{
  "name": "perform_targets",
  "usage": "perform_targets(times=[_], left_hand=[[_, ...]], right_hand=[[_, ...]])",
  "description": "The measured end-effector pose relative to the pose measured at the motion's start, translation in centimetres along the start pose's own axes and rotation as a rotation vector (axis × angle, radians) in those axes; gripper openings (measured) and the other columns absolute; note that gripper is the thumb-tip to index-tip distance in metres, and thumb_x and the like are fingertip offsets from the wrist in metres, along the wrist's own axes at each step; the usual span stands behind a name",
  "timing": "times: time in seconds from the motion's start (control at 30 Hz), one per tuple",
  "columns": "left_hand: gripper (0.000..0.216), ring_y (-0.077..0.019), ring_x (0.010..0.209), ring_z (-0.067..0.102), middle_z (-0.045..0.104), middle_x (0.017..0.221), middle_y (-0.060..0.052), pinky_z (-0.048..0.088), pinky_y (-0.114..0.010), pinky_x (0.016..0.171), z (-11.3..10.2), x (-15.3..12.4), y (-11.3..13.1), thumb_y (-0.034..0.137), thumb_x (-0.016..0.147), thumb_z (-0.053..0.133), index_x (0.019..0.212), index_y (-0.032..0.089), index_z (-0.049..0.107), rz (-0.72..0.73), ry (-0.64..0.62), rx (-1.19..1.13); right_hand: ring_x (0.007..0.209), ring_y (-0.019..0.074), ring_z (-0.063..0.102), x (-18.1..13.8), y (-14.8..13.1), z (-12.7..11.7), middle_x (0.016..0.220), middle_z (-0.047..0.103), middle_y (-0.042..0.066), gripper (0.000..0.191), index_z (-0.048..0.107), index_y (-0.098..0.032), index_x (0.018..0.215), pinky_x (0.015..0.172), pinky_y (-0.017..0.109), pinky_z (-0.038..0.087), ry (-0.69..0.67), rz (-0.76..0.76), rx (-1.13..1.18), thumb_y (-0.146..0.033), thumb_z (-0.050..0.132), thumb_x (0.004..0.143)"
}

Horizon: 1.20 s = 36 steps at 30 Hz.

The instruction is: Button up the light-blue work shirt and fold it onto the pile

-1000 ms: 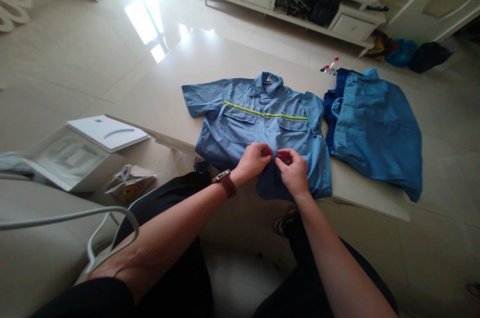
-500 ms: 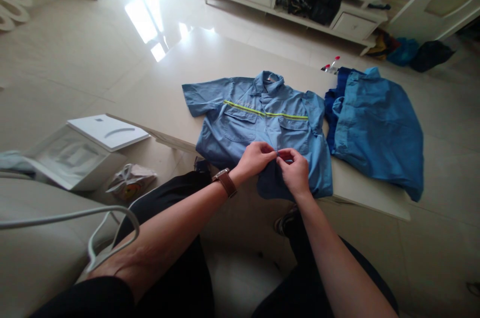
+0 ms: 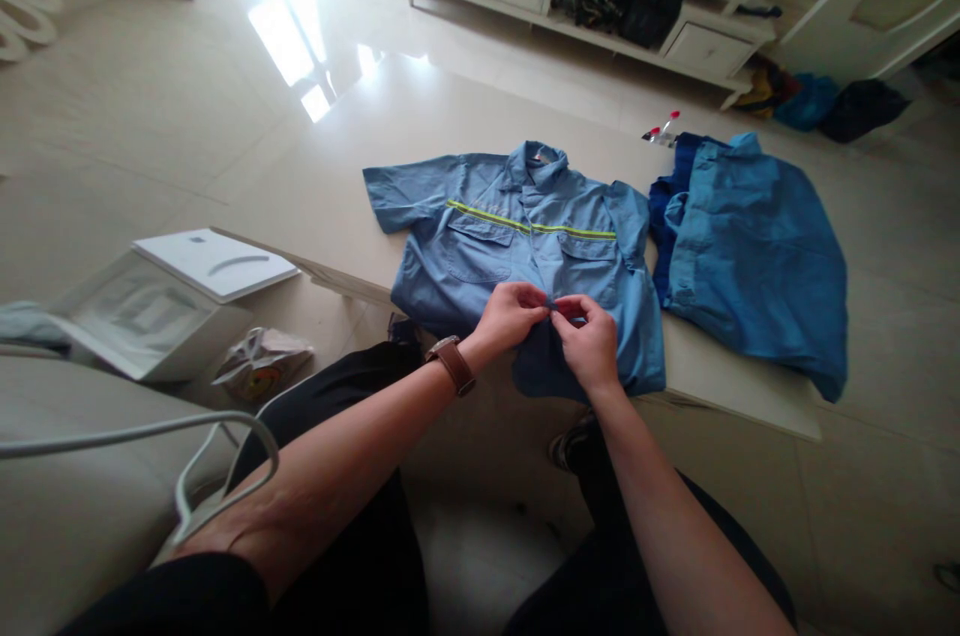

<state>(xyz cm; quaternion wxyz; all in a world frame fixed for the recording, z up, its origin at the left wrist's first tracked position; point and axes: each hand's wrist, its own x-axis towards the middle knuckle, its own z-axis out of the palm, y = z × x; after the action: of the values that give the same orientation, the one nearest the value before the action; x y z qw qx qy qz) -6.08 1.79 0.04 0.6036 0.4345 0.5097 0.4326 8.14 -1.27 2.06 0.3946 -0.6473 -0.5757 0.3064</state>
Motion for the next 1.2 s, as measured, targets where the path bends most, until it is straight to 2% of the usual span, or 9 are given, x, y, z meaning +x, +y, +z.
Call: perform_targets(times=[0.37,0.47,0.57,0.77,1.2], left_hand=[[0.012,-0.0103,0.061,0.062,0.074,0.069,-0.002,0.043,-0.02,0.058,-0.22,-0.34,0.35,0.005,0.071,0.073,0.08,0.011,0.076,-0.092,-0.039,-0.033],[0.009,-0.0109,0.061,0.061,0.073,0.068,-0.003,0.042,-0.02,0.057,-0.17,-0.41,0.35,0.016,0.071,0.081,0.078,0.011,0.076,-0.115,-0.036,-0.065],[0.021,-0.011,0.062,0.059,0.072,0.068,-0.004,0.04,-0.021,0.057,-0.07,-0.46,0.17,0.028,0.069,0.087,0.076,0.011,0.075,-0.131,-0.023,-0.123],[0.028,-0.0117,0.066,0.059,0.071,0.07,-0.003,0.043,-0.023,0.062,0.06,-0.58,-0.38,0.035,0.066,0.088,0.075,0.011,0.074,-0.115,0.029,-0.219],[0.021,-0.0112,0.069,0.062,0.07,0.071,-0.001,0.047,-0.024,0.069,0.37,-0.83,0.19,0.025,0.066,0.085,0.074,0.012,0.072,-0.146,0.057,-0.322]], right_hand=[[0.074,0.02,0.067,0.08,0.36,0.01,0.083,0.074,0.005,0.017,0.07,-0.021,0.086,0.072,0.033,0.054,0.006,0.003,-0.026,-0.035,0.065,0.079],[0.075,0.0199,0.067,0.03,0.29,-0.02,0.083,0.073,0.005,0.015,0.07,-0.021,0.086,0.071,0.033,0.054,0.005,-0.01,-0.035,-0.033,0.064,0.08],[0.075,0.02,0.067,-0.04,0.18,-0.03,0.083,0.073,0.005,0.013,0.07,-0.021,0.085,0.07,0.032,0.054,-0.001,-0.046,-0.056,-0.031,0.063,0.081],[0.077,0.0207,0.067,-0.03,0.27,0.11,0.086,0.073,0.006,0.014,0.071,-0.02,0.088,0.071,0.033,0.054,-0.008,-0.089,-0.062,-0.03,0.063,0.082],[0.075,0.0193,0.065,-0.13,-0.57,0.01,0.085,0.072,0.005,0.014,0.069,-0.02,0.088,0.07,0.032,0.053,0.001,-0.059,-0.055,-0.031,0.062,0.082]])
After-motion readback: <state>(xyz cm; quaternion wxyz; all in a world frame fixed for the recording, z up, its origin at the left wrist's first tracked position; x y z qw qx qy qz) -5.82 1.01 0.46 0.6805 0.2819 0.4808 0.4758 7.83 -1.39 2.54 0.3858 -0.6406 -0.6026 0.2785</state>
